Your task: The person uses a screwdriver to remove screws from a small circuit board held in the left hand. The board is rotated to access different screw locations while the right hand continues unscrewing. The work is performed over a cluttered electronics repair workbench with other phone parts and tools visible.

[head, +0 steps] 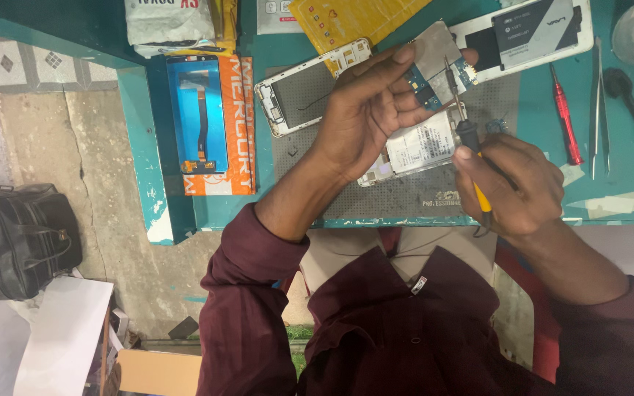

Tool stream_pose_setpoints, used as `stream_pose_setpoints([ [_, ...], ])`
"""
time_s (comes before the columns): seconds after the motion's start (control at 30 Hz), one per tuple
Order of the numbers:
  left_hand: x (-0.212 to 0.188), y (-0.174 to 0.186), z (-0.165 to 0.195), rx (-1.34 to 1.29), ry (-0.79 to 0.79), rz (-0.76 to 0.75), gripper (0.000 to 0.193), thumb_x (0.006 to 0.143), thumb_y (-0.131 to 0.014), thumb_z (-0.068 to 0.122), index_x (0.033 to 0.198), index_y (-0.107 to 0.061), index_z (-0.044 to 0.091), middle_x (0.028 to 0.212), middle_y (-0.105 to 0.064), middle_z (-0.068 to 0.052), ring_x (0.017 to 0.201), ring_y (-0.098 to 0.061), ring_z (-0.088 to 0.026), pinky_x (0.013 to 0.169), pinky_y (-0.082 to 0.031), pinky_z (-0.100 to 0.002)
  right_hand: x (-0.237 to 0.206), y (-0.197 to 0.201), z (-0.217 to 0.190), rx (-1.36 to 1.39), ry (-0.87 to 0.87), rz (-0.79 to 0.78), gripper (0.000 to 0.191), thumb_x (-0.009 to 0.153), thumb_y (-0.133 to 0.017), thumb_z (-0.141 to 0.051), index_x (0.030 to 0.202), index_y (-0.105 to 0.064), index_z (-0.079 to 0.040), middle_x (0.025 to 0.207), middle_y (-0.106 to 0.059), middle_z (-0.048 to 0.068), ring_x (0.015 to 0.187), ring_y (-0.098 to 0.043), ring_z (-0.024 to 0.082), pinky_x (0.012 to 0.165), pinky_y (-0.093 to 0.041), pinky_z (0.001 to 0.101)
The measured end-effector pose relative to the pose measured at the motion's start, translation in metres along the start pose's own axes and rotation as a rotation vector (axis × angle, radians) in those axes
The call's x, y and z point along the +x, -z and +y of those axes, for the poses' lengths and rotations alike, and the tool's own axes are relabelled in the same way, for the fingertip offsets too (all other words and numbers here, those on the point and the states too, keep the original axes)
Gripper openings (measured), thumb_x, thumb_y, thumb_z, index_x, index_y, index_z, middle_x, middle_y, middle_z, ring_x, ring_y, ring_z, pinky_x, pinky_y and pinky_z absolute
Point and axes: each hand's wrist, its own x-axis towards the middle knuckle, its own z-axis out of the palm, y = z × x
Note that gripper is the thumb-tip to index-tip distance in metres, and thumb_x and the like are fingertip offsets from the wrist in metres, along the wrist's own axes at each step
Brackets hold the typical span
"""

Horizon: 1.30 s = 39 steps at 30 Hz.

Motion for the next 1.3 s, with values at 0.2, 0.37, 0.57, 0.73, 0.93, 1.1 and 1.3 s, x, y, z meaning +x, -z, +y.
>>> stream_pose_setpoints([
  [0.2, -0.0009, -0.0004, 0.0027, -0.033, 0.009, 0.011, 0.062, 0.105, -0.060, 0.034, 0.145, -0.046, -0.011, 0.131, -0.066, -0.029, 0.121, -0.070, -0.036, 0.113, -0.057, -0.055, 0.0009, 0.0021, -0.0016, -0.040, 0.010, -0.010, 0.040, 0.083, -0.083, 0.010, 0.120, -0.074, -0.002, 0.104, -0.060, 0.013, 0.096, -0.071, 0.033, 0.082, -0.061, 0.0400],
  [0.37, -0.0008, 0.0007, 0.0018, -0.044, 0.006, 0.008, 0.062, 0.105, -0.061, 0.035, 0.145, -0.047, -0.011, 0.126, -0.066, -0.030, 0.121, -0.071, -0.036, 0.113, -0.057, -0.055, 0.0018, -0.0003, -0.0006, -0.019, 0.016, 0.001, 0.040, 0.083, -0.083, 0.011, 0.120, -0.074, -0.001, 0.103, -0.060, 0.012, 0.097, -0.072, 0.032, 0.083, -0.063, 0.0408],
  [0.57, -0.0027, 0.0008, 0.0033, -0.054, 0.013, 0.007, 0.061, 0.106, -0.060, 0.034, 0.145, -0.049, -0.010, 0.128, -0.066, -0.030, 0.120, -0.070, -0.034, 0.114, -0.056, -0.055, 0.0031, 0.0016, -0.0021, -0.017, 0.013, -0.024, 0.038, 0.084, -0.083, 0.010, 0.119, -0.074, -0.001, 0.104, -0.060, 0.012, 0.098, -0.072, 0.033, 0.084, -0.062, 0.0407],
  [0.73, -0.0030, 0.0005, 0.0037, -0.066, 0.006, -0.011, 0.055, 0.108, -0.059, 0.032, 0.140, -0.049, -0.011, 0.130, -0.066, -0.030, 0.117, -0.070, -0.033, 0.112, -0.055, -0.052, 0.0031, 0.0023, -0.0025, -0.022, 0.011, -0.031, 0.039, 0.083, -0.083, 0.010, 0.119, -0.073, -0.001, 0.105, -0.060, 0.012, 0.098, -0.072, 0.033, 0.085, -0.062, 0.0407],
  [0.93, -0.0022, 0.0035, 0.0006, -0.069, -0.004, -0.019, 0.050, 0.109, -0.057, 0.029, 0.138, -0.051, -0.011, 0.127, -0.067, -0.030, 0.115, -0.071, -0.033, 0.110, -0.057, -0.053, 0.0009, 0.0025, -0.0018, -0.020, 0.009, -0.050, 0.042, 0.084, -0.083, 0.010, 0.123, -0.072, -0.001, 0.106, -0.058, 0.012, 0.100, -0.072, 0.033, 0.088, -0.064, 0.0409],
  [1.1, -0.0020, 0.0060, -0.0015, -0.071, -0.008, -0.015, 0.044, 0.110, -0.058, 0.027, 0.132, -0.055, -0.011, 0.124, -0.068, -0.029, 0.113, -0.072, -0.033, 0.110, -0.057, -0.053, 0.0011, 0.0006, -0.0013, -0.018, 0.019, -0.033, 0.042, 0.084, -0.084, 0.010, 0.122, -0.073, -0.001, 0.106, -0.058, 0.012, 0.099, -0.072, 0.032, 0.087, -0.064, 0.0403],
  [1.3, -0.0013, 0.0072, -0.0020, -0.090, -0.011, -0.011, 0.041, 0.110, -0.059, 0.025, 0.128, -0.057, -0.011, 0.120, -0.070, -0.027, 0.110, -0.073, -0.031, 0.109, -0.058, -0.053, 0.0022, 0.0013, -0.0012, -0.017, 0.015, -0.044, 0.041, 0.083, -0.083, 0.011, 0.121, -0.073, -0.001, 0.105, -0.059, 0.013, 0.099, -0.071, 0.032, 0.087, -0.063, 0.0408],
])
